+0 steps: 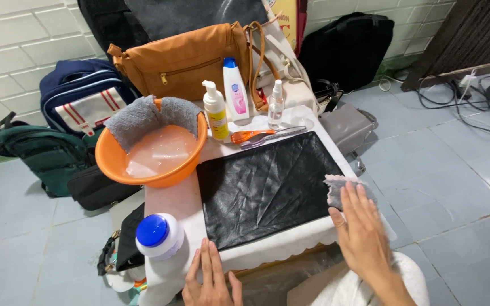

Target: Wiping a black leather piece with a cloth and applying a substance from a jar.

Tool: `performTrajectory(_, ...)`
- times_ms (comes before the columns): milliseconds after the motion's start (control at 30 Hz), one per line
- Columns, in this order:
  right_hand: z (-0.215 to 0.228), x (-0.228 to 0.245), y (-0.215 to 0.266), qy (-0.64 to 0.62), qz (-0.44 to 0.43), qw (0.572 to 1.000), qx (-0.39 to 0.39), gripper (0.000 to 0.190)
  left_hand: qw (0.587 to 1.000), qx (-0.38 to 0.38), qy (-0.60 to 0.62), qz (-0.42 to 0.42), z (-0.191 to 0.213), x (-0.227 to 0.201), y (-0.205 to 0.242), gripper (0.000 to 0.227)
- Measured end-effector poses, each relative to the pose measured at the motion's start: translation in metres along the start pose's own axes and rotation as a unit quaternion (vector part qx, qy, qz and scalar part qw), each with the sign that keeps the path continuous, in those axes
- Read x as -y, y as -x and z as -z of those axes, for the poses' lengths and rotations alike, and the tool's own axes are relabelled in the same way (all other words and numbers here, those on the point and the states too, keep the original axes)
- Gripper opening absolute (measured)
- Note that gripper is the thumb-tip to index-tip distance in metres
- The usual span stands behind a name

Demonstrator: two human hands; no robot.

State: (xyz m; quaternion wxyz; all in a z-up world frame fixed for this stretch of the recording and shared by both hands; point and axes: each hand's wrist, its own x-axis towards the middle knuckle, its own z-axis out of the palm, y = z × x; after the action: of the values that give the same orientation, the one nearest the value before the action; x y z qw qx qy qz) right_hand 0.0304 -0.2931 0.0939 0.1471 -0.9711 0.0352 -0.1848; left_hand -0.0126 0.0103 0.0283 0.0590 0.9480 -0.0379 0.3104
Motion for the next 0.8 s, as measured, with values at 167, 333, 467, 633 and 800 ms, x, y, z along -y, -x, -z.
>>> performTrajectory(167, -0.003, 0.029, 0.017, 0.008, 0.020, 1.000, -0.020, 0.074, 0.996, -0.056, 0.040, -0.059, -0.023, 0.013, 0.004, 0.082)
performTrajectory(333, -0.004, 0.041, 0.039, -0.053, 0.080, 0.995, 0.001, 0.074, 0.997, -0.060, 0.027, -0.031, -0.046, 0.013, 0.015, 0.086)
performTrajectory(467, 0.005, 0.015, 0.002, 0.007, 0.042, 0.998, 0.043, 0.072, 0.997, -0.054, 0.022, -0.045, -0.043, 0.018, 0.013, 0.084)
performTrajectory(633, -0.001, -0.004, -0.044, 0.027, 0.008, 0.999, 0.033, 0.071, 0.998, -0.054, 0.011, -0.041, -0.042, 0.010, 0.014, 0.086)
performTrajectory(800, 0.002, 0.002, -0.033, 0.022, 0.023, 0.997, 0.070, 0.079, 0.998, -0.044, -0.034, -0.007, -0.002, -0.037, -0.012, 0.103)
